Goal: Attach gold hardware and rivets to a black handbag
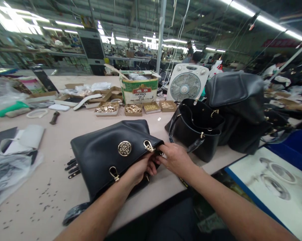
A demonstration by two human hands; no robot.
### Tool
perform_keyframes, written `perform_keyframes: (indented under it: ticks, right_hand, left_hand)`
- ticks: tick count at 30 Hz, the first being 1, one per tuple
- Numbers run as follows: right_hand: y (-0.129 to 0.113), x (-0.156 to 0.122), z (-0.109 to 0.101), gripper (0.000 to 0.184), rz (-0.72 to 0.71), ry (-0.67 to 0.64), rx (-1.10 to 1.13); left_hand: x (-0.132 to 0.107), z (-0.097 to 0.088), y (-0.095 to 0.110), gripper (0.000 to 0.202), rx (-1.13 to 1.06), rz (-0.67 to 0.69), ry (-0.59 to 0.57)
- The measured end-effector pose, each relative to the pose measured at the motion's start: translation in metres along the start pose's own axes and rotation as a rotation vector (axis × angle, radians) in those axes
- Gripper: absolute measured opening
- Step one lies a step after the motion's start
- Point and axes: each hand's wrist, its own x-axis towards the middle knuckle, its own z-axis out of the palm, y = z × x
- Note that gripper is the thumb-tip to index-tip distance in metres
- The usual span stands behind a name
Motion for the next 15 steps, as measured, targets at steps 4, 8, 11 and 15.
perform_keyframes:
  ticks: [4,8,11,15]
  right_hand:
    - [0.0,0.015,0.005,0.013,-0.044,0.003,-0.041]
    - [0.001,0.028,0.004,0.011,-0.112,0.013,-0.089]
    - [-0.003,0.043,-0.005,0.014,-0.173,0.031,-0.116]
    - [-0.019,0.068,-0.03,0.017,-0.27,0.059,-0.143]
  left_hand:
    - [-0.006,-0.011,0.014,0.039,0.301,0.045,0.043]
    - [-0.024,-0.018,0.029,0.029,0.682,0.245,0.085]
    - [-0.056,-0.018,0.047,0.025,1.083,0.591,0.126]
    - [-0.108,-0.02,0.09,0.028,1.412,1.267,0.304]
